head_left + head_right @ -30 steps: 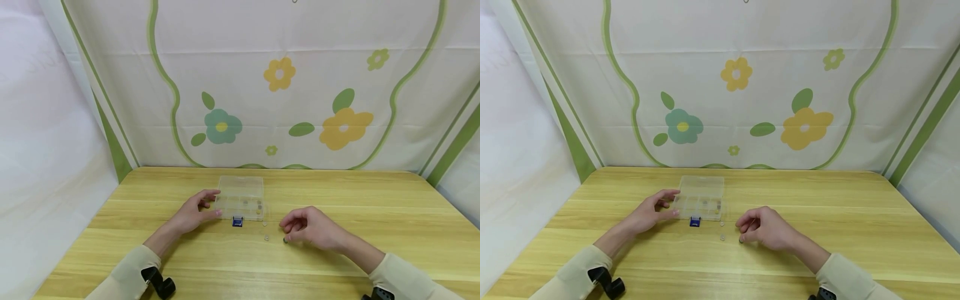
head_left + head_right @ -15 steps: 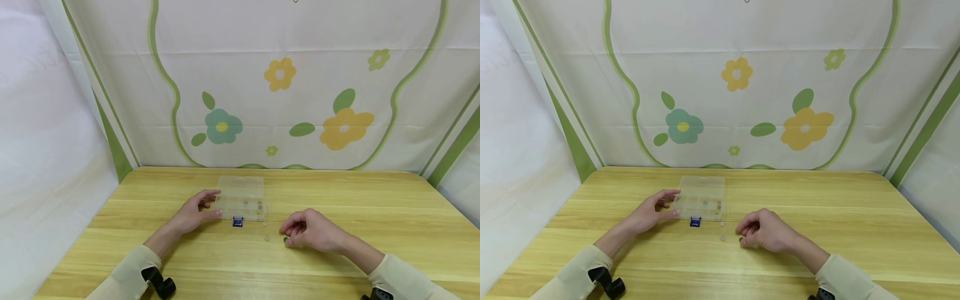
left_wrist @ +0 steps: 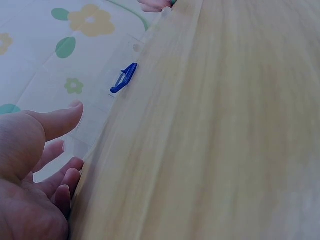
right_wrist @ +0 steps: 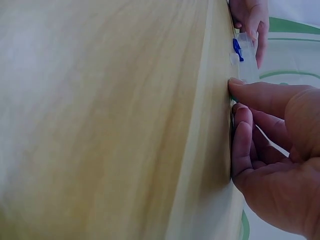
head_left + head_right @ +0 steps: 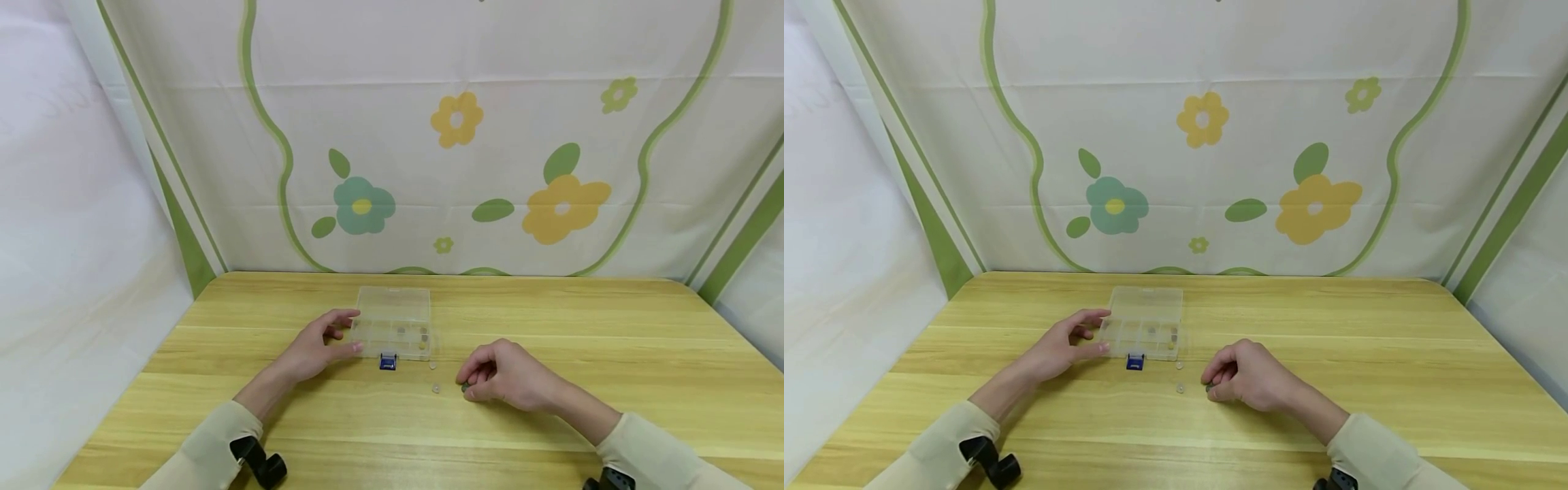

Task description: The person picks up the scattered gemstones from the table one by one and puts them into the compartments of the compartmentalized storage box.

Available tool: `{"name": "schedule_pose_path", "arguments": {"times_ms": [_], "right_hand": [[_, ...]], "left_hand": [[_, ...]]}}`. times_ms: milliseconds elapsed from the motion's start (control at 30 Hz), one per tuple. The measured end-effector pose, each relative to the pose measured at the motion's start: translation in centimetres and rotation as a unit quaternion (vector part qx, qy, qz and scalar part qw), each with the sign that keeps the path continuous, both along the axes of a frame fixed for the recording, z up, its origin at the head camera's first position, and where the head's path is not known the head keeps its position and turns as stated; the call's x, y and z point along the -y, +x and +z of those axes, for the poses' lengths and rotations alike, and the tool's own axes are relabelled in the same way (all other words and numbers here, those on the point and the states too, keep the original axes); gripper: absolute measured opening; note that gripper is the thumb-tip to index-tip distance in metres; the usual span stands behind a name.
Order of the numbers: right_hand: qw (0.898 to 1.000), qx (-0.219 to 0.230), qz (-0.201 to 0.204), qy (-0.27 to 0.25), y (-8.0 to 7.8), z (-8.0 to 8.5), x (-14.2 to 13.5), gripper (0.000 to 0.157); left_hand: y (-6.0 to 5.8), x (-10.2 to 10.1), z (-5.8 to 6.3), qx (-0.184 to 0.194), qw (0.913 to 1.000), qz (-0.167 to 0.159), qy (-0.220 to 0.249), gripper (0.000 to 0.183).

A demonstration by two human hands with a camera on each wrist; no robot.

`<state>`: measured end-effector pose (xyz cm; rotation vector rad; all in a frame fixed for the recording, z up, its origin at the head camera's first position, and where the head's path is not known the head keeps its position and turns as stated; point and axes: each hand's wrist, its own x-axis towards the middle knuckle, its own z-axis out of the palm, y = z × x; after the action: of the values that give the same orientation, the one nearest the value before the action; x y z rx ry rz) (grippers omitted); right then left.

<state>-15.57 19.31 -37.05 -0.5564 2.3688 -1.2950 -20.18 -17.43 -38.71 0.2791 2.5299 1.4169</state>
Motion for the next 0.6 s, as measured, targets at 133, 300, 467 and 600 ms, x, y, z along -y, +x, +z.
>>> {"name": "schedule_pose_path", "arguments": {"times_ms": [133,300,467,600], "right_hand": [[1.000,-0.005,-0.001,0.003,0.03,0.12,0.12,0.014],[1.000,-0.017,0.003,0.014,-0.01,0.19,0.20,0.012],[0.999,-0.024,0.013,0.027,-0.07,0.16,0.32,0.011],[0.999,-0.024,0.019,0.030,-0.06,0.16,0.38,0.012]], "left_hand": [[0.01,0.05,0.00,-0.003,1.0000,-0.001,-0.003,0.064],[-0.03,0.07,-0.05,-0.005,1.0000,-0.001,-0.004,0.063],[0.00,0.05,-0.01,-0.005,1.0000,-0.003,-0.003,0.063],[-0.08,-0.04,-0.05,-0.002,1.0000,0.001,-0.003,0.062]]}}
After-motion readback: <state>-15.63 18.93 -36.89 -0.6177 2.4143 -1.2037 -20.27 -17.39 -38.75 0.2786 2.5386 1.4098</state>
